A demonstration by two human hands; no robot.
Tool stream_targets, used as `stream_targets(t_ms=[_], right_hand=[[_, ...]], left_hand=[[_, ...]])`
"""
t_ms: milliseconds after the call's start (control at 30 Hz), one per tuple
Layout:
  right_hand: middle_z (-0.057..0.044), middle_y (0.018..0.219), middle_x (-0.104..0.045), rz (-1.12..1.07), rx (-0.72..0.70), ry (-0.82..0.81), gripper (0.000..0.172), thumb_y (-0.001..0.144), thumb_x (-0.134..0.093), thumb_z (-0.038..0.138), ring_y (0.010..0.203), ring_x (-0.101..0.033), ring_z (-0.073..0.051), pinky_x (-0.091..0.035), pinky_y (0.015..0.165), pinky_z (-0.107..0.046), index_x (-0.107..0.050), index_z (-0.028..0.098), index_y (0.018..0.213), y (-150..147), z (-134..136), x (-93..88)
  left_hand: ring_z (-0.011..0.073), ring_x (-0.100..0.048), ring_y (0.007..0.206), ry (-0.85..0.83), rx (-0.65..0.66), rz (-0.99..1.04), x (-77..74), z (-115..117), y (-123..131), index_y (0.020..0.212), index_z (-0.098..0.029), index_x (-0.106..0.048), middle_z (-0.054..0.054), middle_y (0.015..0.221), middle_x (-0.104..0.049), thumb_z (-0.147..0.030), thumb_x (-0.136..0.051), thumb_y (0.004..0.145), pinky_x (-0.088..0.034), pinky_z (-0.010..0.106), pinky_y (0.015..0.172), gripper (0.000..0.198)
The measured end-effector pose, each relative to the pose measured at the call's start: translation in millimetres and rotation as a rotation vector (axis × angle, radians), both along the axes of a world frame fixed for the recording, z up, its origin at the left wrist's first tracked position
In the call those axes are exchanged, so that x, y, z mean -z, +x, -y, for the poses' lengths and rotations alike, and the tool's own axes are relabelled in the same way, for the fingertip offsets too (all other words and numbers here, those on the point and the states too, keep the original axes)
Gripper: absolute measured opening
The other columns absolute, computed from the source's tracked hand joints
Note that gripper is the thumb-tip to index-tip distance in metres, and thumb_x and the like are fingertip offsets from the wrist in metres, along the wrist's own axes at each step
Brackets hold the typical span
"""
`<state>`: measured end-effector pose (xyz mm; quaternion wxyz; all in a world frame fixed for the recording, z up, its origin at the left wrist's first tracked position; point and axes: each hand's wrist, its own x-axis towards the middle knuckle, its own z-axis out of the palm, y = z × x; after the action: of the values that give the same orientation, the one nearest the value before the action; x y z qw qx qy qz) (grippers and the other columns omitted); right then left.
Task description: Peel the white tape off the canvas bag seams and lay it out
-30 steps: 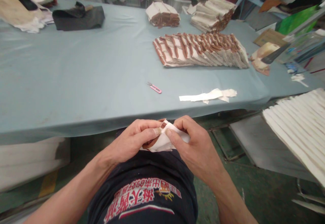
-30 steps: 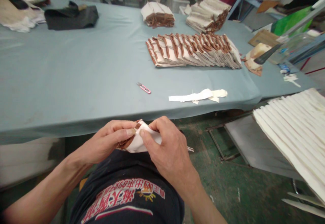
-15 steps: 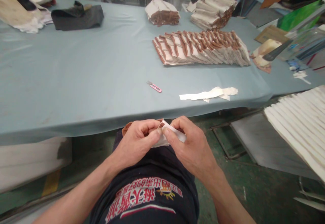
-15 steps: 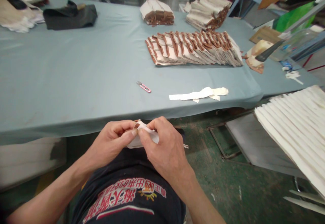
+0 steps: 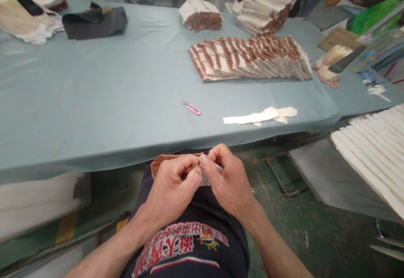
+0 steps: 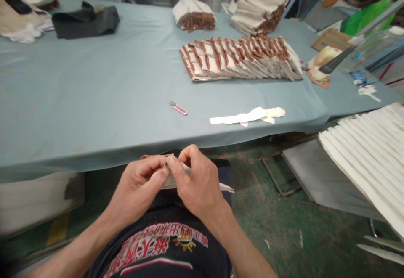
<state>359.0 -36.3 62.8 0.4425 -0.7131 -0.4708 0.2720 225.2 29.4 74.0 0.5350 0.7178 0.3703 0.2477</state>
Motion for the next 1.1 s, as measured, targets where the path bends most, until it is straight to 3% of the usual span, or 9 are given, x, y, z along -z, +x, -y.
stream_targets(t_ms=[167, 267, 367, 500, 633, 767, 867, 967, 1100], right_hand=[[0.005, 0.073, -0.047, -0.363, 0.013, 0.041, 0.033, 0.102, -0.048, 0.049, 0.067, -0.047, -0.014, -0.040, 0.064, -0.028, -0.045, 0.024, 0.081, -16.8, 2.6, 17.6], [0.006, 0.073, -0.043, -0.637, -0.131, -0.003, 0.035, 0.101, -0.051, 0.055, 0.063, -0.042, -0.012, -0.037, 0.057, -0.025, -0.046, 0.024, 0.086, -13.0, 4.2, 17.7], [0.008, 0.070, -0.036, -0.732, -0.323, -0.043, 0.040, 0.098, -0.058, 0.060, 0.058, -0.031, -0.011, -0.028, 0.050, -0.023, -0.043, 0.025, 0.087, -0.6, 3.9, 12.0], [0.007, 0.073, -0.034, -0.625, -0.446, 0.055, 0.044, 0.100, -0.057, 0.059, 0.062, -0.029, -0.011, -0.030, 0.055, -0.024, -0.039, 0.024, 0.081, 9.9, 1.7, 7.7], [0.007, 0.073, -0.035, -0.551, -0.419, 0.082, 0.042, 0.102, -0.052, 0.058, 0.062, -0.031, -0.012, -0.033, 0.057, -0.024, -0.039, 0.025, 0.082, 7.2, 1.0, 17.0], [0.006, 0.071, -0.042, -0.526, -0.359, 0.093, 0.040, 0.105, -0.048, 0.056, 0.062, -0.040, -0.012, -0.037, 0.058, -0.025, -0.043, 0.024, 0.082, 2.6, 2.1, 27.9], [0.007, 0.065, -0.047, -0.545, -0.288, 0.095, 0.038, 0.107, -0.042, 0.057, 0.054, -0.043, -0.012, -0.036, 0.052, -0.024, -0.051, 0.022, 0.094, 6.1, 3.5, 27.1], [0.006, 0.063, -0.053, -0.417, -0.191, 0.181, 0.040, 0.109, -0.037, 0.056, 0.052, -0.047, -0.013, -0.040, 0.052, -0.025, -0.055, 0.020, 0.106, 17.6, 5.6, 14.2], [-0.007, 0.105, -0.073, -0.041, -0.279, 0.319, 0.033, 0.104, -0.053, 0.051, 0.098, -0.069, -0.022, -0.053, 0.088, -0.035, -0.061, 0.021, 0.114, 30.1, 7.3, -20.7]], left_hand=[[0.0111, -0.044, 0.054, 0.108, -0.121, 0.030, 8.2, 10.4, 7.9, 0.060, -0.017, -0.052, -0.002, 0.056, -0.050, -0.023, -0.045, 0.084, -0.033, 0.025, 0.052, 0.026], [0.0104, -0.039, 0.052, 0.044, -0.031, 0.067, 10.8, 5.2, 3.8, 0.057, -0.019, -0.048, -0.003, 0.054, -0.043, -0.024, -0.043, 0.080, -0.030, 0.025, 0.051, 0.024], [0.0107, -0.037, 0.054, -0.090, 0.094, 0.118, 8.0, -2.8, -4.4, 0.055, -0.020, -0.045, -0.003, 0.054, -0.040, -0.027, -0.044, 0.076, -0.031, 0.025, 0.052, 0.022], [0.0089, -0.033, 0.051, -0.333, 0.202, 0.176, 6.7, -10.0, -11.0, 0.057, -0.018, -0.049, -0.004, 0.055, -0.041, -0.027, -0.049, 0.071, -0.027, 0.024, 0.049, 0.017], [0.0091, -0.034, 0.051, -0.501, 0.167, 0.215, 18.7, -13.6, -10.8, 0.057, -0.017, -0.053, -0.004, 0.056, -0.044, -0.027, -0.053, 0.066, -0.026, 0.024, 0.048, 0.014], [0.0093, -0.031, 0.051, -0.545, 0.151, 0.219, 25.9, -15.8, -11.4, 0.057, -0.017, -0.052, -0.004, 0.055, -0.042, -0.029, -0.054, 0.063, -0.024, 0.023, 0.048, 0.013], [0.0101, -0.035, 0.052, -0.503, 0.212, 0.199, 14.9, -18.9, -13.4, 0.063, -0.017, -0.054, -0.003, 0.058, -0.044, -0.030, -0.055, 0.069, -0.027, 0.023, 0.050, 0.014], [0.0123, -0.043, 0.062, -0.327, 0.359, 0.173, -6.7, -24.5, -15.2, 0.066, -0.017, -0.055, 0.000, 0.070, -0.052, -0.026, -0.054, 0.076, -0.034, 0.024, 0.056, 0.014], [0.0123, -0.045, 0.065, -0.175, 0.539, 0.087, -31.5, -30.7, -18.5, 0.069, -0.017, -0.055, 0.001, 0.075, -0.055, -0.022, -0.052, 0.081, -0.035, 0.024, 0.058, 0.014]])
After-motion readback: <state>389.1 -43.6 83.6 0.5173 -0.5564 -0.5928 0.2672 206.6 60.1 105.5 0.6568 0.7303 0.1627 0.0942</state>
